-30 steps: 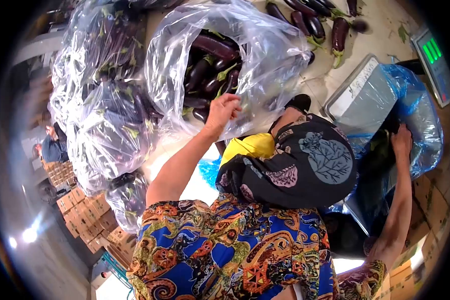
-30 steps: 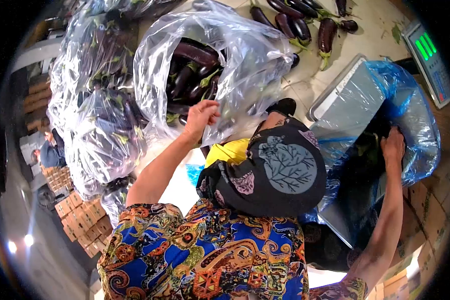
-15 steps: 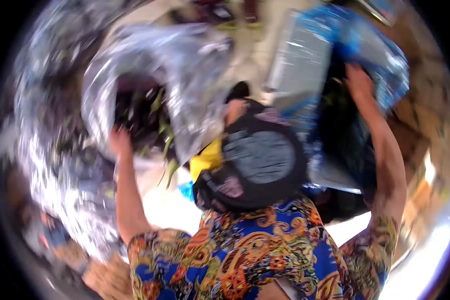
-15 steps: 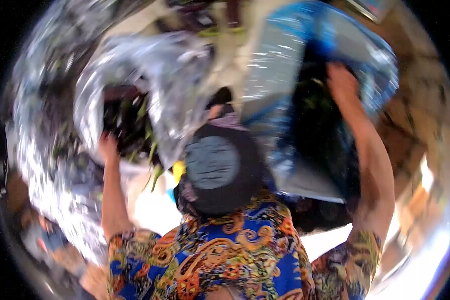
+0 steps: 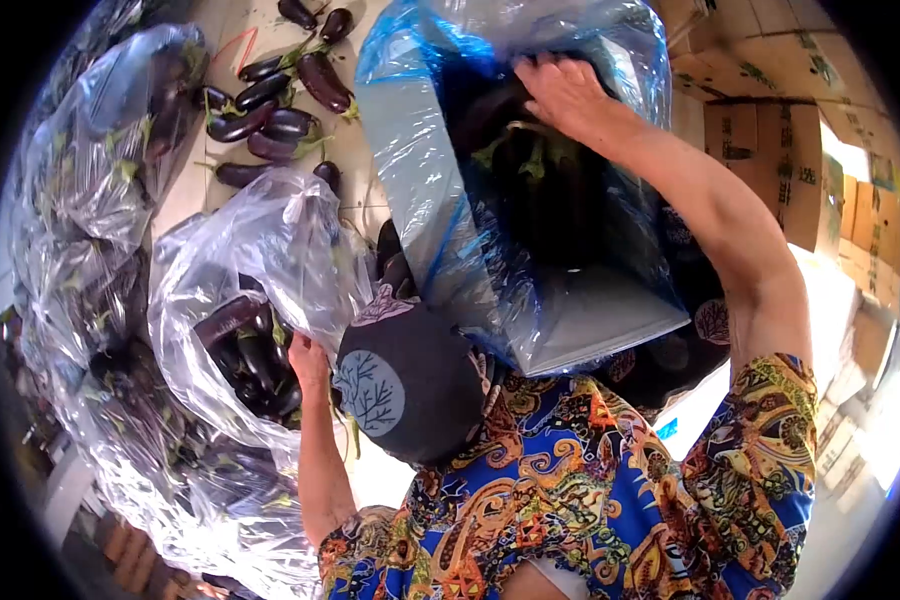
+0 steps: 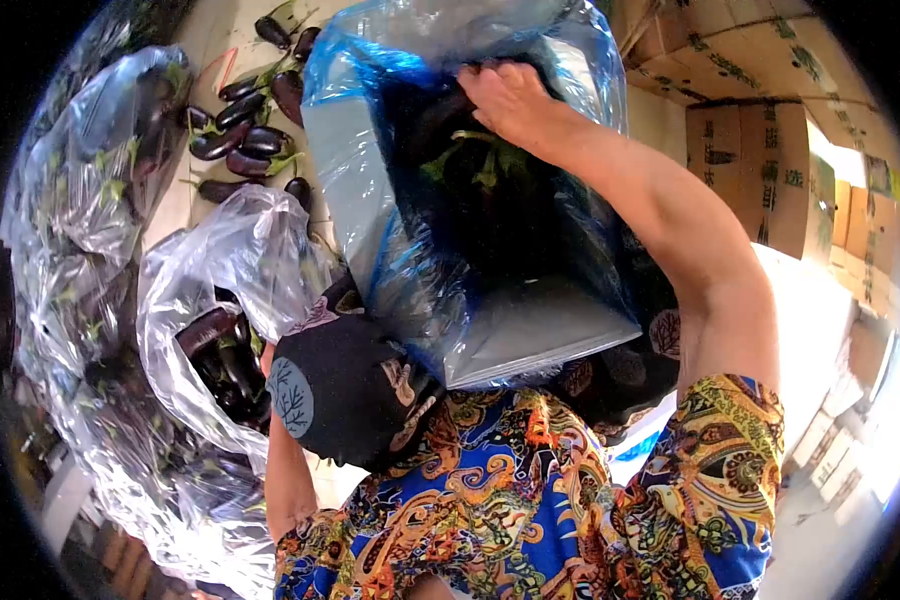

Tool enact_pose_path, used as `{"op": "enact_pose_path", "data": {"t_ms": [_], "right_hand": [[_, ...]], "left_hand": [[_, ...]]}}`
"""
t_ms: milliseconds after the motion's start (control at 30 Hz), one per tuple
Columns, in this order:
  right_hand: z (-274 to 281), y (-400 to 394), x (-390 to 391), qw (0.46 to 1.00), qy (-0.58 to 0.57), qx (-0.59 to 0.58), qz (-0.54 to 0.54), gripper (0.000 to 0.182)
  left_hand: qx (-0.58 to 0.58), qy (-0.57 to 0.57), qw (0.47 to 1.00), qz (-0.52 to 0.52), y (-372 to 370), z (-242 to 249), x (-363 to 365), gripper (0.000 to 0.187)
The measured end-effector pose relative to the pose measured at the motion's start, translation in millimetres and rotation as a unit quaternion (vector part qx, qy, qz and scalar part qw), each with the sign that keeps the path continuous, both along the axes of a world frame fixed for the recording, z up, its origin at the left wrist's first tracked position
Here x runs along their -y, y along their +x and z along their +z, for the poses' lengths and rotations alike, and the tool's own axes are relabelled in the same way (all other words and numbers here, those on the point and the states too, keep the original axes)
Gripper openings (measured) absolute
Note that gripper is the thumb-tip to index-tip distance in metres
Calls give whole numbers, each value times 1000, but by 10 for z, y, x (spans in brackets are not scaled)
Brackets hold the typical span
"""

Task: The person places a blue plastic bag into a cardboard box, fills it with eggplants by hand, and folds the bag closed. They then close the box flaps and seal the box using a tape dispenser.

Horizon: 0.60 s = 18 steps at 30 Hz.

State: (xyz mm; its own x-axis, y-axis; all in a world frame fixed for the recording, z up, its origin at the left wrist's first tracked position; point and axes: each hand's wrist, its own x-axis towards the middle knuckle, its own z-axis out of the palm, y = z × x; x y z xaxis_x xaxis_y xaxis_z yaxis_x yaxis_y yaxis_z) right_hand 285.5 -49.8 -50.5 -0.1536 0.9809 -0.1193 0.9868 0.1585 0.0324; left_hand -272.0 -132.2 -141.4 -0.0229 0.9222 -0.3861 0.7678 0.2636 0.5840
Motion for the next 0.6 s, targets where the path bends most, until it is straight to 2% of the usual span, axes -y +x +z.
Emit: {"op": "enact_pose_path", "data": {"t_ms": [33, 133, 167, 267, 300, 400, 467, 500, 600], "right_hand": [[133, -53, -37, 1000, 1, 4, 13, 51], [465, -197, -128, 996, -78, 51, -11, 49], [424, -156, -120, 999, -33, 33, 1, 45], [535, -333, -50, 999, -24, 30, -11, 40], [585, -342, -76, 998, -50, 45, -14, 39], [774, -342, -159, 989, -122, 77, -40, 34], [888, -293, -181, 982, -155, 78, -80, 33], [818, -249, -133, 985, -134, 60, -92, 32], [550, -302, -123, 966, -205, 45, -151, 31]], "left_hand": [[48, -41, 997, 44, -154, -129, 44, 31], [173, -76, 969, 158, -113, -109, 67, 29], [179, -82, 968, 154, -336, -385, 133, 27], [33, -28, 999, 28, -591, -633, 248, 26], [-1, -35, 999, 16, -560, -596, 248, 26], [24, -13, 999, 35, -416, -470, 254, 27], [-14, -22, 999, 24, -388, -441, 228, 27], [-32, -27, 999, 18, -369, -434, 219, 28], [-49, -29, 997, 47, -236, -335, 176, 28]]}}
